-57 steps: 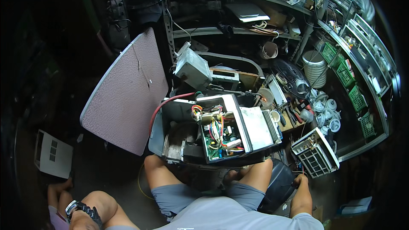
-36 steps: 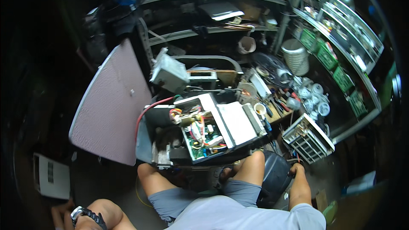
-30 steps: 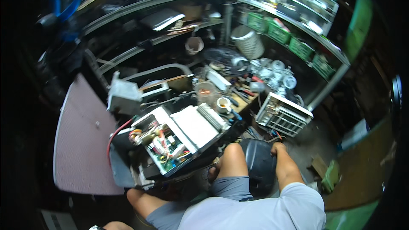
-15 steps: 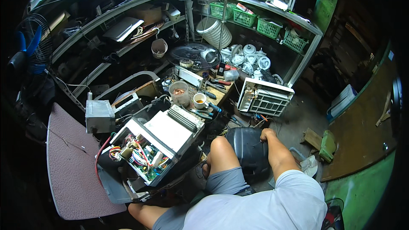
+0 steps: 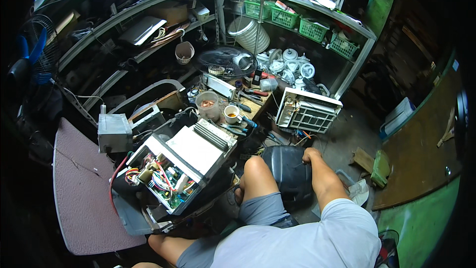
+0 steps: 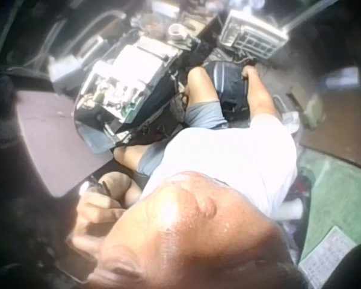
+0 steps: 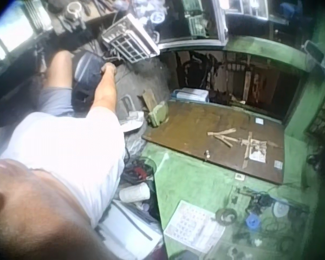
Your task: The person manipulates internal wiring and electrical components within a metal appliance housing, using a screwdriver, wire cutters, and pliers to connect and position wires.
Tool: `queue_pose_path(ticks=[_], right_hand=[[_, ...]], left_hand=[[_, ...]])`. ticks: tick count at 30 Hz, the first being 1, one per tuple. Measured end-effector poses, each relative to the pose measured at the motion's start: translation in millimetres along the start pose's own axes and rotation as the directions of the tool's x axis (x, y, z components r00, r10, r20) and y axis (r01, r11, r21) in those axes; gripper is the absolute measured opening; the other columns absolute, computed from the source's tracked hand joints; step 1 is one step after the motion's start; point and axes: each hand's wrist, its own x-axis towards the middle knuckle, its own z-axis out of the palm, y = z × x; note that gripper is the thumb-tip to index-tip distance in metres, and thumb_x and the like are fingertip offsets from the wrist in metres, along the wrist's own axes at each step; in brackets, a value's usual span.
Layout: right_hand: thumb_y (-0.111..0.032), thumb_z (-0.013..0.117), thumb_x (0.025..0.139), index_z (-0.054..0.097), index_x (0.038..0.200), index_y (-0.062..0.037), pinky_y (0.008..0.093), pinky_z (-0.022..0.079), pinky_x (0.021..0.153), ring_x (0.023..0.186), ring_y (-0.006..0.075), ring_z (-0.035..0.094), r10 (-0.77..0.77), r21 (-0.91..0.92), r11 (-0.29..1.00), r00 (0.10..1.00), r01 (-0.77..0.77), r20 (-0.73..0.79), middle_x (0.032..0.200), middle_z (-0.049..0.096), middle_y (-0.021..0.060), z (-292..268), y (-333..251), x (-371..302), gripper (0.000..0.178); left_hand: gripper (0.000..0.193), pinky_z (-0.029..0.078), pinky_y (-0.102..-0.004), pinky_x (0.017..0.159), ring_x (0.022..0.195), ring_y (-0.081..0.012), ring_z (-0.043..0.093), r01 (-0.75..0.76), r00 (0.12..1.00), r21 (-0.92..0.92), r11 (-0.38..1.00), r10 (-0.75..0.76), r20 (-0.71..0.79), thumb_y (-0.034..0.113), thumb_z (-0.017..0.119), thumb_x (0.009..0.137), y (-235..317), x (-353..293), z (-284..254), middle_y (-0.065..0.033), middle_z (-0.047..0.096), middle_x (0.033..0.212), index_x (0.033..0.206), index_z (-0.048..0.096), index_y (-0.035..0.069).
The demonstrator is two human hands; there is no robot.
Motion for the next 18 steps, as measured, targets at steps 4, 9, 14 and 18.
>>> queue_pose_path(ticks=[4, 9, 14, 18], right_hand=[[-0.029, 0.083, 0.085, 0.084, 0.106, -0.0085, 0.043, 0.061, 0.088, 0.106, 0.0245, 0.078, 0.002, -0.011, 1.0, 1.0, -0.002, -0.014, 0.111, 0.081, 0.0084, -3.8, -6.6, -4.0, 0.03], [-0.03, 0.084, 0.084, 0.084, 0.106, -0.0094, 0.0438, 0.061, 0.091, 0.108, 0.0257, 0.077, 0.006, -0.023, 1.0, 1.0, -0.006, 0.015, 0.113, 0.081, 0.0075, 0.5, 2.7, -1.5, 0.03], [-0.02, 0.082, 0.084, 0.078, 0.126, -0.0099, 0.0448, 0.059, 0.1, 0.127, 0.0292, 0.07, -0.012, 0.006, 1.0, 0.997, 0.012, 0.082, 0.136, 0.073, 0.0122, -4.4, -4.0, -2.7, 0.044], [-0.021, 0.083, 0.084, 0.078, 0.126, -0.0096, 0.0447, 0.059, 0.1, 0.127, 0.0286, 0.07, 0.002, 0.009, 1.0, 0.998, -0.002, 0.056, 0.136, 0.073, 0.012, -7.1, -7.7, -8.5, 0.044]], left_hand=[[0.016, 0.051, -0.0334, 0.059, 0.069, -0.0233, 0.065, 0.101, 0.965, 0.01, 0.995, -0.101, 0.242, 0.013, 0.068, 0.086, -1.3, 8.9, -9.8, -0.0104, 0.067, 0.071, 0.071, 0.065, 0.006], [0.013, 0.05, -0.0334, 0.057, 0.068, -0.0234, 0.065, 0.047, 0.976, -0.072, 0.996, -0.031, 0.215, 0.014, 0.07, 0.086, -11.9, 3.5, -6.3, -0.0083, 0.067, 0.079, 0.077, 0.067, 0.005], [0.009, 0.05, -0.0334, 0.055, 0.066, -0.0214, 0.064, -0.197, 0.978, 0.041, 0.979, 0.2, -0.058, 0.007, 0.075, 0.085, -27.5, -18.6, 10.0, -0.0025, 0.061, 0.099, 0.092, 0.07, 0.007], [0.014, 0.05, -0.0331, 0.055, 0.065, -0.0208, 0.064, -0.204, 0.976, 0.06, 0.977, 0.208, -0.062, 0.004, 0.076, 0.084, -27.4, -23.7, 4.6, -0.0006, 0.058, 0.104, 0.096, 0.07, 0.008]])
